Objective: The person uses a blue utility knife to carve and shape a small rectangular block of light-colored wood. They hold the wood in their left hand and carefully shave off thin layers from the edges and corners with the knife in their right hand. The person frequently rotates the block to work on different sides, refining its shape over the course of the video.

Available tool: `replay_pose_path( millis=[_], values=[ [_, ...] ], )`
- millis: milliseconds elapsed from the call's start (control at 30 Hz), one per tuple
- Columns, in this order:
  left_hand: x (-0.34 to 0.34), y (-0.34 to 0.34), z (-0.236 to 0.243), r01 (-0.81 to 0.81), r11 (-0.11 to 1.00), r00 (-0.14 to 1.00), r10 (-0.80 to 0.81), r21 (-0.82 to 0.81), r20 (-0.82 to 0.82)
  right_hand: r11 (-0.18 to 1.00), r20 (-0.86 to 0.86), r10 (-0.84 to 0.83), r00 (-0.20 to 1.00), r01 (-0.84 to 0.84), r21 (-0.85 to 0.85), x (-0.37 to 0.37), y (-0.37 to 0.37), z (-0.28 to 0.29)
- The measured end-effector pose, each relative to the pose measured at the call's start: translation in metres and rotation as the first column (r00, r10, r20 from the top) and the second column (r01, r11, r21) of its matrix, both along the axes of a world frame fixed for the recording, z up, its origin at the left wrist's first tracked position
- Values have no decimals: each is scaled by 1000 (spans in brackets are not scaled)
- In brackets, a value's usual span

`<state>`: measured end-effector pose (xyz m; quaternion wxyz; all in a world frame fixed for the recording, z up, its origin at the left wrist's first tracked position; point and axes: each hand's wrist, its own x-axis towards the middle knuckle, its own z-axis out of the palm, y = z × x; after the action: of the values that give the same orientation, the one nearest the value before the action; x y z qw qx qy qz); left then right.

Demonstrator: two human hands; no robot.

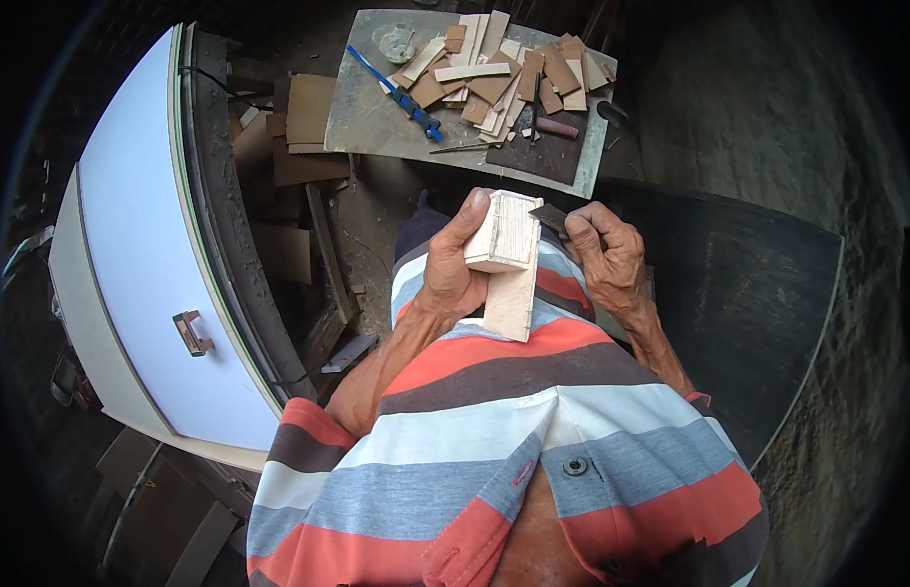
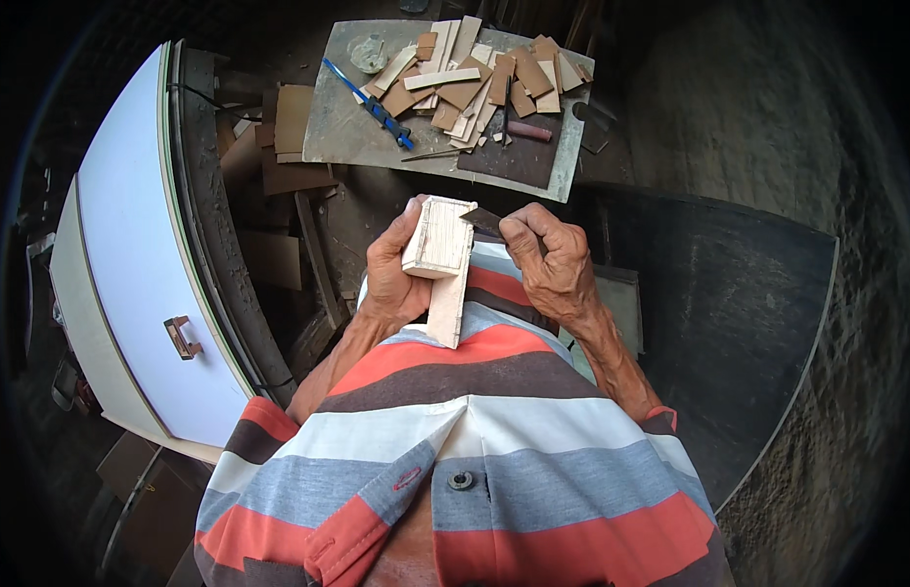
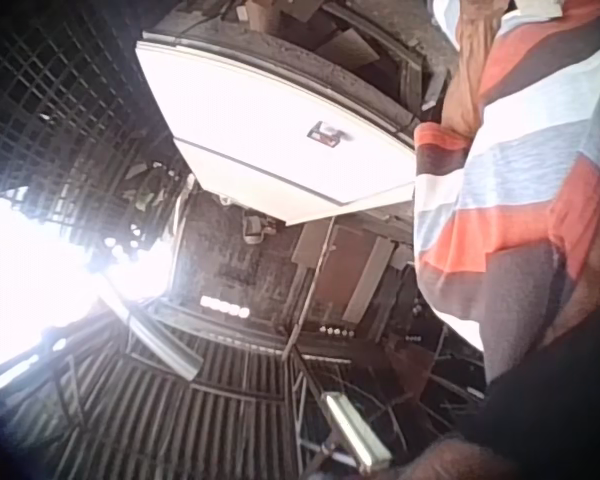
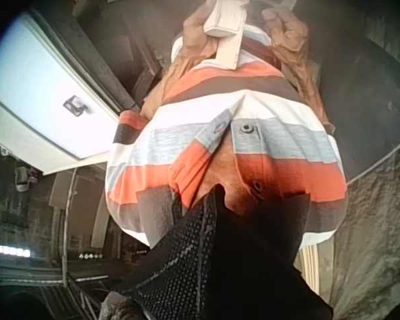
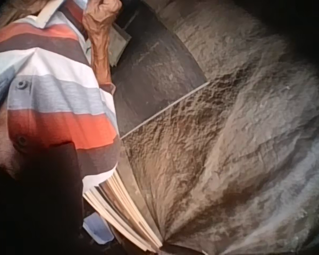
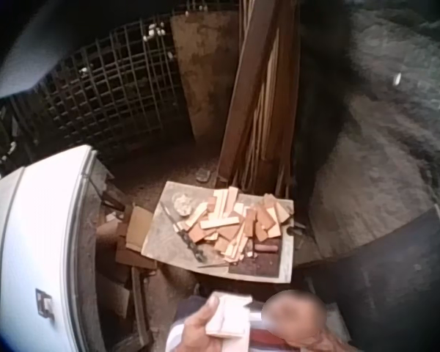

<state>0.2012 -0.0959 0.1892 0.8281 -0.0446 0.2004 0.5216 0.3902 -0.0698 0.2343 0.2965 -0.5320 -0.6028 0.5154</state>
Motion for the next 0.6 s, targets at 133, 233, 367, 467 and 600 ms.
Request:
replay_pose_path(
  millis=[133,233,367,467,600],
  values=[
    [1,-2,0,2,999,1000,-3,-35,-13,993,44,-49,998,44,108,-4,0,-4],
    [1,-3,5,-2,997,999,-2,-74,-48,981,81,-12,997,-5,195,-4,0,-4],
    [0,-6,1,-19,997,1000,20,-80,11,978,88,-8,996,-11,208,-9,-1,-3],
    [1,-8,1,-13,998,1000,13,-60,-8,987,84,5,996,-18,159,-10,-4,-2],
    [2,-12,3,-17,999,998,15,-34,-64,998,35,46,998,-47,35,-8,-7,5]
  ],
)
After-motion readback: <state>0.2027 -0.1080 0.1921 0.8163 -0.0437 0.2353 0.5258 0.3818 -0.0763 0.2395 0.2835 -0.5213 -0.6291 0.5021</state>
